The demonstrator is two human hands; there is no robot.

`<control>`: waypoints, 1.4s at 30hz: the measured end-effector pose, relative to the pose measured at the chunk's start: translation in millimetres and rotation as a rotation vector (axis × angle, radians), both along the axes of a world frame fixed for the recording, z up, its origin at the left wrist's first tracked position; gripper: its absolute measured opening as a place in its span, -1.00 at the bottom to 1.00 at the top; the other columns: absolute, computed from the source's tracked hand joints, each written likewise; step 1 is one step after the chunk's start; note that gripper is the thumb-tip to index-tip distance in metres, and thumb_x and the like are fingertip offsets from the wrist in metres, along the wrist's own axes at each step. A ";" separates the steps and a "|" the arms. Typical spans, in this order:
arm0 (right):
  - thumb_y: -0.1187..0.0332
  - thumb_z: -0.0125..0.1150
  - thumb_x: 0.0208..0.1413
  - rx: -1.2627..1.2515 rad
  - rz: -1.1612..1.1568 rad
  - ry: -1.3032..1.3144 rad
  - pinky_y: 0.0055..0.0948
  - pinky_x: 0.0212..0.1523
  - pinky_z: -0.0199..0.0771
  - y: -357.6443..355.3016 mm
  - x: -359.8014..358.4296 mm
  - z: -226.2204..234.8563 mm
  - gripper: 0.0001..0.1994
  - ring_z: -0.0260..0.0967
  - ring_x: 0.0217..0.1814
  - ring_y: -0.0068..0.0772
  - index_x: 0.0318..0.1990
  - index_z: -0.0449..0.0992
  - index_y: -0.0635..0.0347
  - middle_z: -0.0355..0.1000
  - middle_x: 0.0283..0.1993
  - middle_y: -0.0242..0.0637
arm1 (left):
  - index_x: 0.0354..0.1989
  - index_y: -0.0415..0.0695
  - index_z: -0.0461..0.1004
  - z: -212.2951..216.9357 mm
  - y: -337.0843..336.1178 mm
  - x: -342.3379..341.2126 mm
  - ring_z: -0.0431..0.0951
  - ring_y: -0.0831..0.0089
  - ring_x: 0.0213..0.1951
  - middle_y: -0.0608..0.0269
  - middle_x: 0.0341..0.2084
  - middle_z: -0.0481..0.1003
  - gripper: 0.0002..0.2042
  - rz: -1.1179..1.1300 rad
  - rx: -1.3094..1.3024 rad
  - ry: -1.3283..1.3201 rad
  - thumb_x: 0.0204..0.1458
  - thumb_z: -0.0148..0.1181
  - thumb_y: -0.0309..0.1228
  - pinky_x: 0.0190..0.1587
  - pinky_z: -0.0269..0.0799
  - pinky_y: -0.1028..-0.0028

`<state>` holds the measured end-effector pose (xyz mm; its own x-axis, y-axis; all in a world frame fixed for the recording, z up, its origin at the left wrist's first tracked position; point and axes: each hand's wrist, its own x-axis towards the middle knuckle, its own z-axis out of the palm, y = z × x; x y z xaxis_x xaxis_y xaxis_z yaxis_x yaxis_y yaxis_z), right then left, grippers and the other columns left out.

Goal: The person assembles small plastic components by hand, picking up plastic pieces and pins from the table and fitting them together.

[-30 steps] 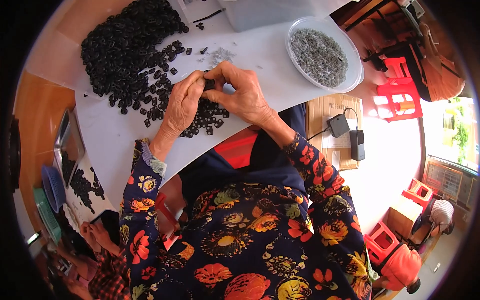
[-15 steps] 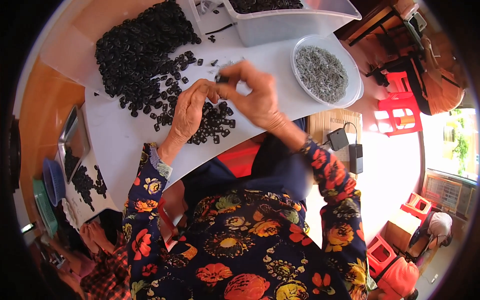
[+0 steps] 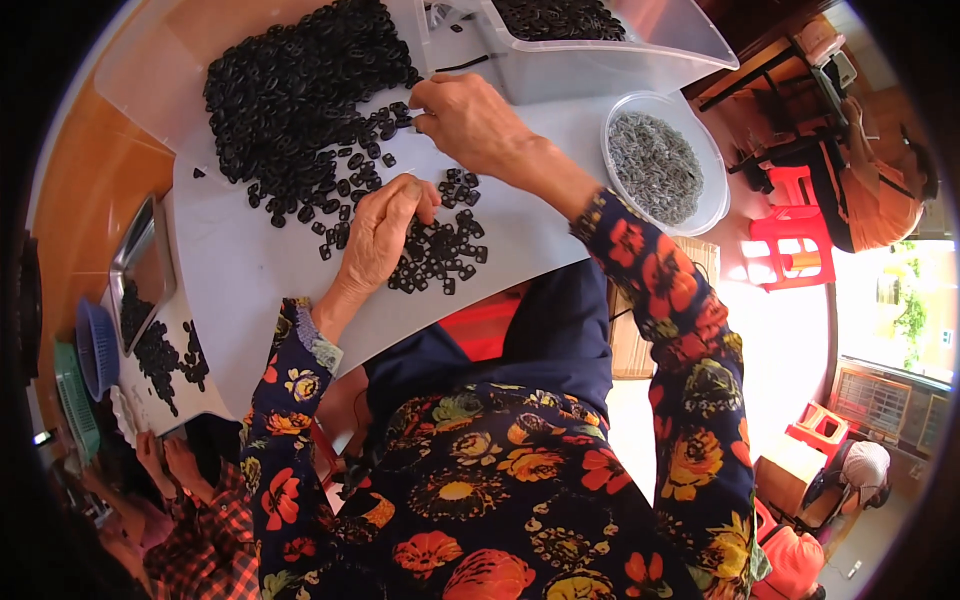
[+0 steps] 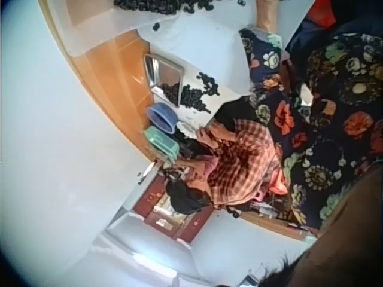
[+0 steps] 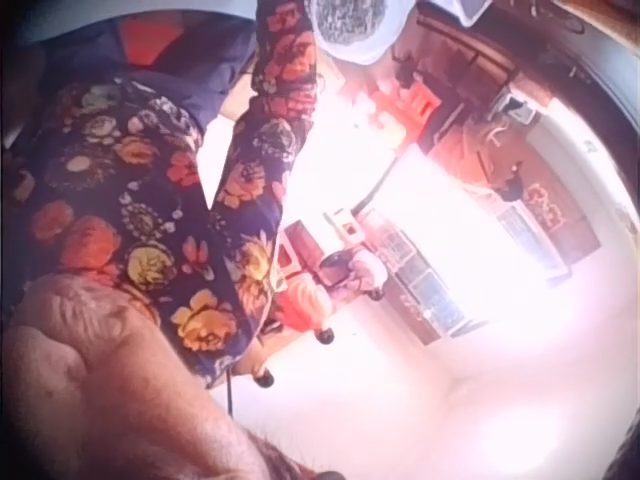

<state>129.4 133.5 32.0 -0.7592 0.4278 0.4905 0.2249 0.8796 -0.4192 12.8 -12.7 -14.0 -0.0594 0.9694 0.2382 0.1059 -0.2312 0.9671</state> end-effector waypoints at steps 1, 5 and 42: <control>0.46 0.21 -0.06 -0.037 -0.047 -0.110 -0.29 -0.29 0.44 8.1 -2.7 -8.7 -0.83 0.45 -0.37 -0.13 -0.30 0.50 0.34 0.46 -0.34 -0.10 | -0.45 -0.28 0.34 2.8 0.4 2.8 0.27 0.56 -0.55 0.30 -0.66 0.32 -0.68 0.004 -0.016 0.003 0.22 -0.10 -0.26 -0.41 0.26 0.54; 0.45 0.22 -0.11 -0.050 -0.013 -0.263 -0.25 -0.24 0.44 26.7 -18.5 -22.7 -0.82 0.44 -0.33 -0.05 -0.30 0.50 0.33 0.47 -0.36 -0.09 | -0.43 -0.28 0.35 2.7 -0.6 3.9 0.26 0.57 -0.56 0.31 -0.67 0.33 -0.67 0.020 -0.030 -0.001 0.24 -0.10 -0.24 -0.42 0.25 0.55; 0.54 0.17 0.01 -0.727 -0.057 0.115 -0.56 -0.29 0.45 -53.9 37.4 -6.0 -0.89 0.41 -0.36 -0.65 -0.29 0.53 0.29 0.48 -0.44 -0.38 | -0.19 -0.22 0.37 -5.6 9.9 6.9 0.49 0.51 -0.32 0.13 -0.34 0.54 -0.89 -0.016 -0.214 -0.608 0.14 -0.01 -0.50 -0.22 0.41 0.55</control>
<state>166.8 79.6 26.0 -0.6870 0.7123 0.1434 0.1817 0.3594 -0.9153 19.7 -2.9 -19.6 -0.1085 0.9936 -0.0322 -0.4772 -0.0236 0.8785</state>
